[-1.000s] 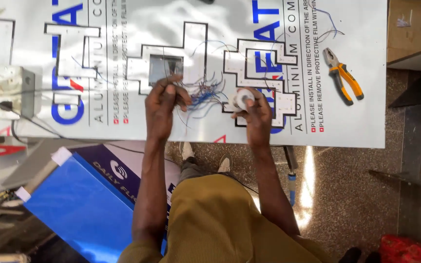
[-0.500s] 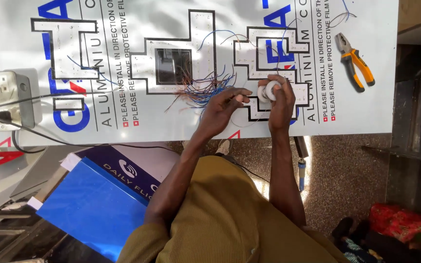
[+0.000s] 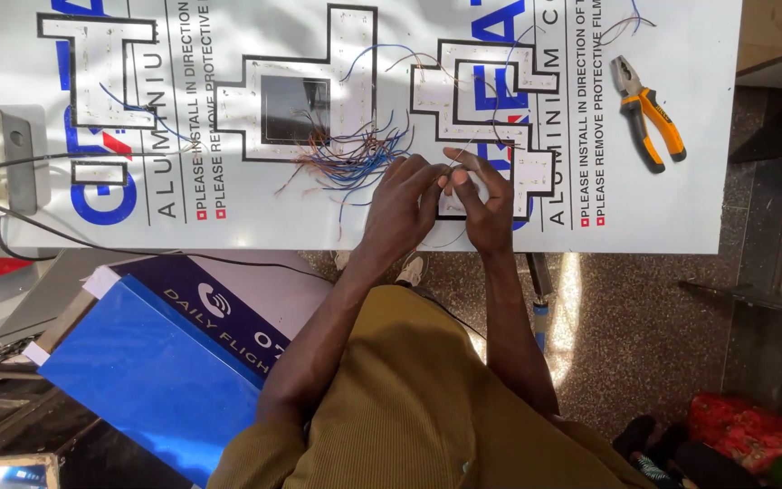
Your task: Soldering electrical wire connections for a sign assembly on a workbench.
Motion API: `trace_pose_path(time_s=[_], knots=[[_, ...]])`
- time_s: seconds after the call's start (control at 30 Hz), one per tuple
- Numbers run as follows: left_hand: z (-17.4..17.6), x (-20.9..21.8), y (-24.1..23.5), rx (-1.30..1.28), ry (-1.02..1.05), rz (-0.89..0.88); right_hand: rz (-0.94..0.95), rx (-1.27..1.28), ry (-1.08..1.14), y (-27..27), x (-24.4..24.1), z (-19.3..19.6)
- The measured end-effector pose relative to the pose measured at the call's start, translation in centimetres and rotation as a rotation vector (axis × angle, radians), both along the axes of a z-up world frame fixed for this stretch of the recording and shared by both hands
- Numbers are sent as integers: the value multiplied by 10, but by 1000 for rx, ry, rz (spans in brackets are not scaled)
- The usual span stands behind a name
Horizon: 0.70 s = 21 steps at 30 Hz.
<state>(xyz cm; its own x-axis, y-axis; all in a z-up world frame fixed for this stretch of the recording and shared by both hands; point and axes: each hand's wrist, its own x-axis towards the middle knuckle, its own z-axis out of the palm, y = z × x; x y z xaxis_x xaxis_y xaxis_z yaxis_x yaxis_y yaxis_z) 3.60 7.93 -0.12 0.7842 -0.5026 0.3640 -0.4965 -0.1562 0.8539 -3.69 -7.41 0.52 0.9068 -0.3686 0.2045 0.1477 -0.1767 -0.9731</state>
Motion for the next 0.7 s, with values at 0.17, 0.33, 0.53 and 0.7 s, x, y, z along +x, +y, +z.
trace_pose_path(time_s=[0.17, 0.33, 0.53, 0.7], knots=[[6, 8, 2, 154, -163, -95, -95, -44, 16, -10, -6, -3], [35, 43, 48, 342, -139, -120, -198, 56, -27, -21, -8, -8], [-23, 63, 76, 703, -172, 78, -227, 105, -12, -17, -2, -16], [-84, 62, 75, 534, -457, 186, -238, 107, 16, -8, 9, -25]])
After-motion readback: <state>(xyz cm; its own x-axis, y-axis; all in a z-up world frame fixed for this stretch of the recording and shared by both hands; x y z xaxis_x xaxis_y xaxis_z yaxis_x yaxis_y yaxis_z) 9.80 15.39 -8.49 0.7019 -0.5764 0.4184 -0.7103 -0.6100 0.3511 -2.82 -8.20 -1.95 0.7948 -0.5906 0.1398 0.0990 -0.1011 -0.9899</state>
